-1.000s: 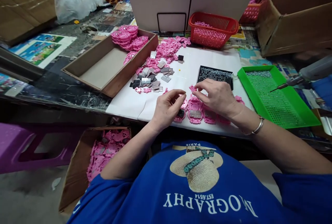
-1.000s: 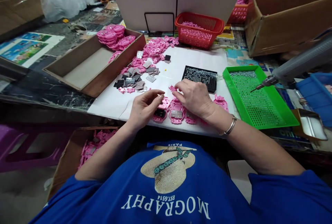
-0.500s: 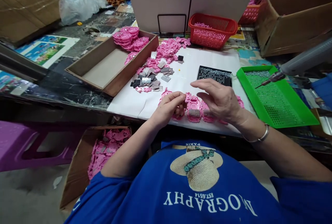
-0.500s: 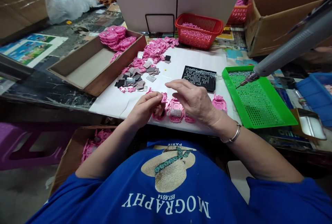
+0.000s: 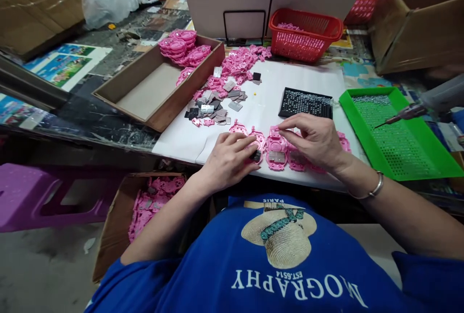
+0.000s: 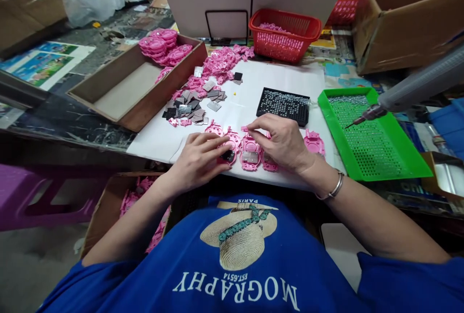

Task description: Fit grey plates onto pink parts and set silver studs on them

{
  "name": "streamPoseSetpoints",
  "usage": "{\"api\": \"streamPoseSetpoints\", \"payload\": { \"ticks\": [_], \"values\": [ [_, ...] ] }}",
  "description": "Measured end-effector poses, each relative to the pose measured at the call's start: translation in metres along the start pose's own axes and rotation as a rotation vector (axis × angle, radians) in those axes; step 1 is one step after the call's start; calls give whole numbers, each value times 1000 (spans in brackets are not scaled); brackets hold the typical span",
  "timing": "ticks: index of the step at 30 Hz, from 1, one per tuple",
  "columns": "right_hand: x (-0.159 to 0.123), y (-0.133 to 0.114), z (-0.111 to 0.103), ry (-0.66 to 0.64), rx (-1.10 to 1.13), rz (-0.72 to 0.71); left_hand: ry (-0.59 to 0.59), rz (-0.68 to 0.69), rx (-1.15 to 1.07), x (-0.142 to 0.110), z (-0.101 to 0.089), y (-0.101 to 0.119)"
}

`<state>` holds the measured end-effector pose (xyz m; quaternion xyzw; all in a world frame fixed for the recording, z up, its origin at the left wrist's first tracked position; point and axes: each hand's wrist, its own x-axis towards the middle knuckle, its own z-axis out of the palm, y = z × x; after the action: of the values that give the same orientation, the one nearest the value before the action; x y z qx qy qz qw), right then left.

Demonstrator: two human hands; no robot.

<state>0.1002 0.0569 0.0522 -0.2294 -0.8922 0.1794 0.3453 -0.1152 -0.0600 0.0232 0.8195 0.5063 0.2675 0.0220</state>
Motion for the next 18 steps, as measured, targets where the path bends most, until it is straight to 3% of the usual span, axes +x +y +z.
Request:
{"api": "streamPoseSetpoints", "payload": {
  "ticks": [2, 10, 18],
  "values": [
    [0, 0, 8, -46, -48, 2, -48, 33, 109, -6, 4, 1],
    [8, -2, 37, -247, -269, 26, 60, 60, 224, -5, 22, 11],
    [17, 1, 49, -267, -348, 37, 60, 57, 233, -6, 22, 12]
  ]
}}
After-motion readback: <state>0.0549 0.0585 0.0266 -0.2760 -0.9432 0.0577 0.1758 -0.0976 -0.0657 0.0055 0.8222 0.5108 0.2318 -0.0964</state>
